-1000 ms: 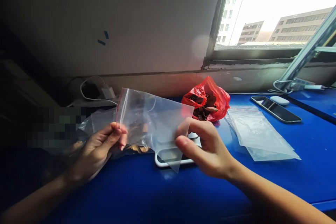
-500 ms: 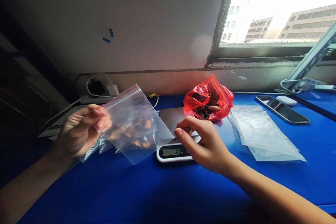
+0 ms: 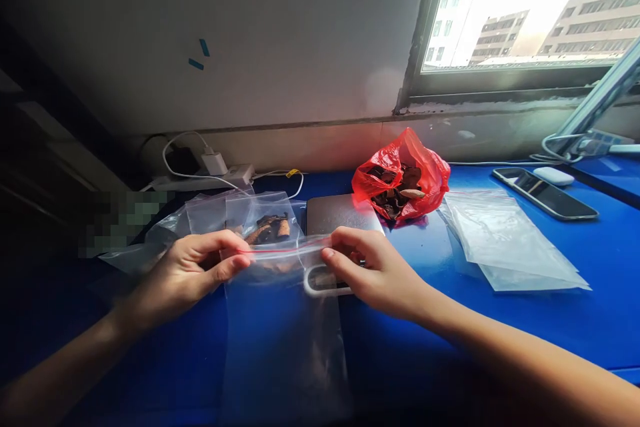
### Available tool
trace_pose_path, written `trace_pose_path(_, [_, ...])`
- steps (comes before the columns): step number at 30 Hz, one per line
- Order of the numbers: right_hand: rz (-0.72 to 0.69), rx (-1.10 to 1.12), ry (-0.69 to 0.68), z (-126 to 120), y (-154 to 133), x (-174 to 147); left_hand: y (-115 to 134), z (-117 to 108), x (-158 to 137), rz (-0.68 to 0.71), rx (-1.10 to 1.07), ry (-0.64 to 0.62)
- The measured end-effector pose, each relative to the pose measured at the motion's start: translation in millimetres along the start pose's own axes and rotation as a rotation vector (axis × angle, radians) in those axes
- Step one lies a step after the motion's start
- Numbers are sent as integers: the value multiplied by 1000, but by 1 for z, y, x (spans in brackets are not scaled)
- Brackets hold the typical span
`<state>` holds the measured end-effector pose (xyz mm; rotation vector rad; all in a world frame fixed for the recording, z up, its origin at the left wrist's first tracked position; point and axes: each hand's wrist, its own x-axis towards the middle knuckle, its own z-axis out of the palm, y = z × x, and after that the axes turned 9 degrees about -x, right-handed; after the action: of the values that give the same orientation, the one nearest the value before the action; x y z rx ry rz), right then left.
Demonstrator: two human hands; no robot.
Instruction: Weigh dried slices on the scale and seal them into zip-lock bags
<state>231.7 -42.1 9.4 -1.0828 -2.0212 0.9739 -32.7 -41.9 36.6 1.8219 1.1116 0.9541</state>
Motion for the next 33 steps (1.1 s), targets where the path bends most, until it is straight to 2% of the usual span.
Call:
trace_pose_path(4, [-116,-147,6,-8,2,0,-2,1,-3,-3,94,-93])
trace_pose_path(7, [-213,-219,13,-9,0,0,-4,2,-3,15,143,-89])
trace_pose_path(11, [-231,-311,42,-7,1,0,-3,3,-2,77,199,-51])
trace_pose_path(16, [-289,-336,-3,-9,5,1,-2,3,-2,103,214,-53])
trace_pose_path(20, [-326,-362,56,-12,8,1,-3,0,-1,121,225,-50])
trace_pose_path(25, [-337,-421,111,-15,7,-1,-5,-5,-2,256,266,-106])
trace_pose_path(30, [-355,-399,99,-15,9,-1,-7,-3,-3,387,361,-148])
trace_pose_path(33, [-373,-362,46,-14,11,0,-7,0,-4,452,385,-130])
